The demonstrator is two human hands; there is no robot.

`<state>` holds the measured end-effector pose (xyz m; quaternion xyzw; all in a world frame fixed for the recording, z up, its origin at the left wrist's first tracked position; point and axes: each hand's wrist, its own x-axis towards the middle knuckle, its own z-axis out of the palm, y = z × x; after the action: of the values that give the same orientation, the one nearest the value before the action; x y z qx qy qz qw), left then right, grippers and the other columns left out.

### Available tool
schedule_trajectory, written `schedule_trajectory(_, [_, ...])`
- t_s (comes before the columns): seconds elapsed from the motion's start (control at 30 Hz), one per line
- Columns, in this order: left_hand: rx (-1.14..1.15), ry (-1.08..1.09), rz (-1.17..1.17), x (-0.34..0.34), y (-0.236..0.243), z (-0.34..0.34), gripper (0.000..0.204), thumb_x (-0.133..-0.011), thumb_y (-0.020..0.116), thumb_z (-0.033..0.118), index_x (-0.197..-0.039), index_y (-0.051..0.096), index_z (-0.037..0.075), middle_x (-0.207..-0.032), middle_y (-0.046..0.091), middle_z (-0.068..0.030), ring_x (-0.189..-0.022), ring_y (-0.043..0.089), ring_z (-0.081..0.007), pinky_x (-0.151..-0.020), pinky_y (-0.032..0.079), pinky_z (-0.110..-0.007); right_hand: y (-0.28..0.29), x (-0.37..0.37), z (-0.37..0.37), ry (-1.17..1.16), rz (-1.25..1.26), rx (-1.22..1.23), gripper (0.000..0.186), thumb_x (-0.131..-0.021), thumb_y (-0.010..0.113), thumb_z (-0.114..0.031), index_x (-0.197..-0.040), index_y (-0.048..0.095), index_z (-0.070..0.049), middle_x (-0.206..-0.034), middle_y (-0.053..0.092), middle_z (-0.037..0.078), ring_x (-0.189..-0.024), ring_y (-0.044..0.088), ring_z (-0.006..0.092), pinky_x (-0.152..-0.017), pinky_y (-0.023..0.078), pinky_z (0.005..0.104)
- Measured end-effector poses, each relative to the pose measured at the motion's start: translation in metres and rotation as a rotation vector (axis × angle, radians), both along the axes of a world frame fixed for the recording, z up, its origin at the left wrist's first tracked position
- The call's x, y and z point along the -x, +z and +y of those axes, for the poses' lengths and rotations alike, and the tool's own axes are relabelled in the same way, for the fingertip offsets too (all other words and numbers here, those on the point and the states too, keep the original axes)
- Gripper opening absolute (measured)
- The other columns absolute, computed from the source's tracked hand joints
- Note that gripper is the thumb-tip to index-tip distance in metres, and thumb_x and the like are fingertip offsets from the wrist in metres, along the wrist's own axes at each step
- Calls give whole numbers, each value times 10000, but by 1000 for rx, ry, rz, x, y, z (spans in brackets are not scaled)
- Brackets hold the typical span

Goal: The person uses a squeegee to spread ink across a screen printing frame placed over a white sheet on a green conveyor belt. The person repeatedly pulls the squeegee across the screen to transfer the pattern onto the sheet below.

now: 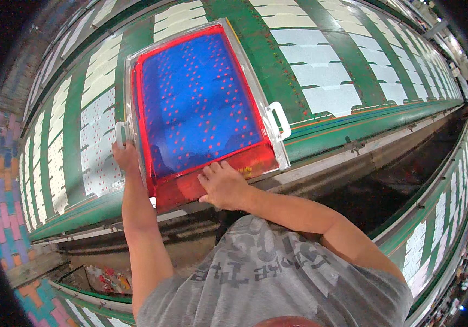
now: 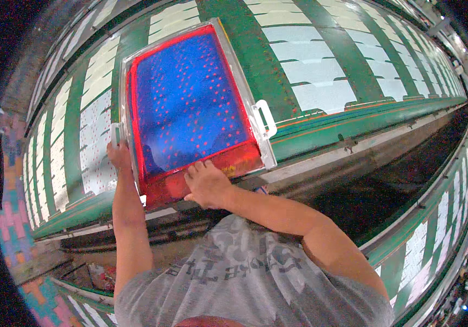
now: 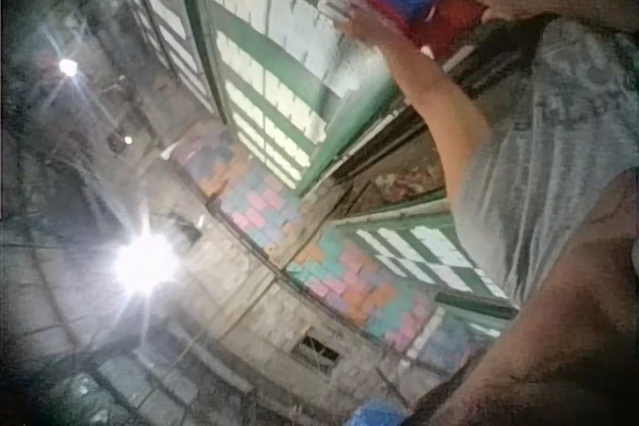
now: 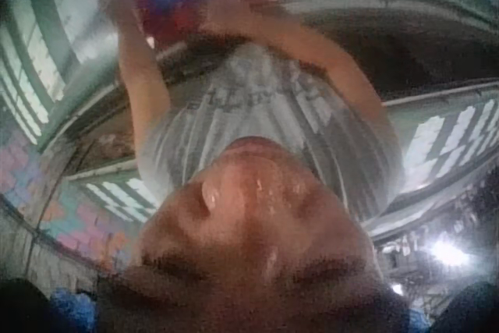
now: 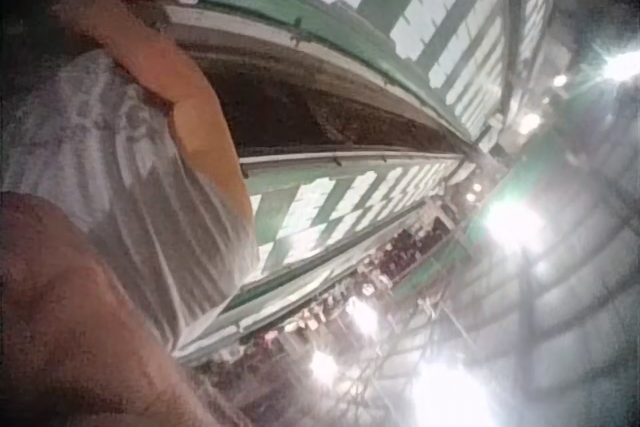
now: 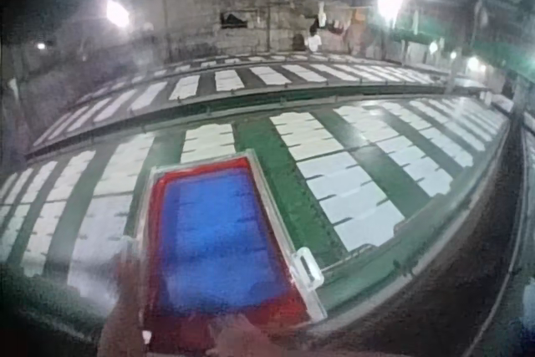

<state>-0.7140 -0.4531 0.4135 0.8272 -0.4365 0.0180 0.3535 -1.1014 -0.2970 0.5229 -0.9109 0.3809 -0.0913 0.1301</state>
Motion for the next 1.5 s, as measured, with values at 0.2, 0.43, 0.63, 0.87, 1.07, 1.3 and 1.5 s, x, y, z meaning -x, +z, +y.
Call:
schedule_trajectory(0.2, [-31,-5,-90,-2,0,0,374,-913,770,259,-1169,739,-12,-1076,758,-246,-1000,732,-452,-924,561,-530,-1,20,3,91,-43,-7,724,-919,764,-541,-1392,669,-1,-1361,644,179,-1289,581,367,-1053,485,510])
schedule_trajectory(0.43, [-129,-46,-268,-22,-18,-4,458,-966,728,360,-1109,756,-74,-1091,757,-299,-1006,717,-507,-928,551,-568,1,107,-33,-267,-316,87,714,-866,858,-259,-1498,584,-70,-1494,569,232,-1424,512,443,-1169,422,596])
schedule_trajectory(0.63, [-92,53,8,-22,-18,0,576,-987,705,387,-1158,727,-163,-1142,730,-395,-1076,711,-535,-981,534,-580,-18,188,-79,-821,-352,-81,735,-898,802,-130,-1566,510,-35,-1469,615,232,-1355,598,434,-1146,472,541])
schedule_trajectory(0.87, [-112,84,166,-7,0,2,652,-1012,696,396,-1273,677,-201,-1250,714,-398,-1193,690,-519,-1069,513,-529,-24,183,-88,-912,-600,-429,678,-944,766,-156,-1553,514,4,-1452,647,241,-1304,661,363,-1110,508,432])
schedule_trajectory(1.07, [-72,47,155,-18,-5,3,603,-1016,699,379,-1217,695,-190,-1201,734,-369,-1135,696,-510,-1030,508,-541,21,181,-83,-880,-682,-466,588,-940,785,-175,-1481,613,-24,-1403,680,211,-1273,665,323,-1094,507,420])
schedule_trajectory(1.3, [65,-14,469,14,22,-12,447,-1029,686,343,-1041,709,-103,-902,728,-189,-777,691,-282,-705,548,-457,50,218,-103,-812,-797,-359,524,-922,801,-122,-1427,675,-61,-1319,696,191,-1225,665,260,-1035,529,378])
schedule_trajectory(1.5, [140,-64,494,134,46,-34,395,-1040,678,332,-987,694,-59,-882,691,-134,-702,669,-207,-559,513,-393,40,333,-135,-835,-713,-209,527,-918,809,-108,-1429,681,-75,-1278,673,186,-1124,694,246,-1007,558,363])
